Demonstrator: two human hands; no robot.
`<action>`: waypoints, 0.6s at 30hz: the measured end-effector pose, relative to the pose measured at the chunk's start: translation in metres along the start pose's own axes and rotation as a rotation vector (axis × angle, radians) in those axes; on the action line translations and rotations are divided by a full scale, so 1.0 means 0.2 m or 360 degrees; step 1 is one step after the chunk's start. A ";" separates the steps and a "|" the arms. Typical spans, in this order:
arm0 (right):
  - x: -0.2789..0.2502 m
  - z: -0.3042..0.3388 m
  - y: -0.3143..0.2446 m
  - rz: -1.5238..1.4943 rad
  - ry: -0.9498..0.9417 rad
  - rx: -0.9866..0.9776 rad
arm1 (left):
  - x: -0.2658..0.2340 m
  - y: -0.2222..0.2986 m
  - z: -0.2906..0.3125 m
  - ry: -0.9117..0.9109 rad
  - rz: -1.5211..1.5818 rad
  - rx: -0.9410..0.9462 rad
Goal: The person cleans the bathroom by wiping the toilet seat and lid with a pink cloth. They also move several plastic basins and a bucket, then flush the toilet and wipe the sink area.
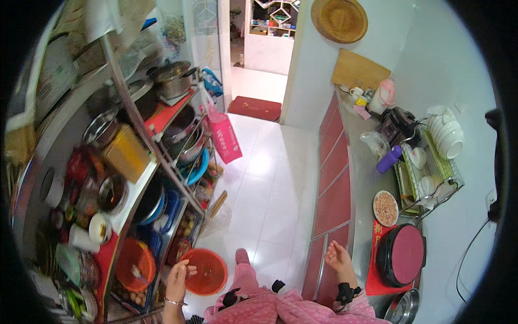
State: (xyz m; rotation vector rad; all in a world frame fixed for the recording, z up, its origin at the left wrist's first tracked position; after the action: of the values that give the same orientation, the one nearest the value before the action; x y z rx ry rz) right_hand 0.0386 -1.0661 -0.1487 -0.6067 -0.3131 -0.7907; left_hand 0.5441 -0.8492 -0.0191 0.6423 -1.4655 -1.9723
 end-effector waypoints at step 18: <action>0.98 -0.69 -0.72 -0.0409 -0.0032 -0.0126 | 1.49 0.60 -1.77 -0.0743 -0.0143 0.0066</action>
State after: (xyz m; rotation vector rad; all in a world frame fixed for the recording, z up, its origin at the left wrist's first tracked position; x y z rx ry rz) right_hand 0.0688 -1.3413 -0.1077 -0.6570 -0.3840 -1.0482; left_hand 0.5963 -1.3238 -0.0101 0.2740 -1.7756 -2.2713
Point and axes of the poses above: each hand's wrist, its own z-axis away from the middle knuckle, its own x-axis out of the palm, y = z × x, the point moved 7 cm from there along -z, towards the middle knuckle, and after that the axes turned 11 degrees about y, right-handed, at the moved point
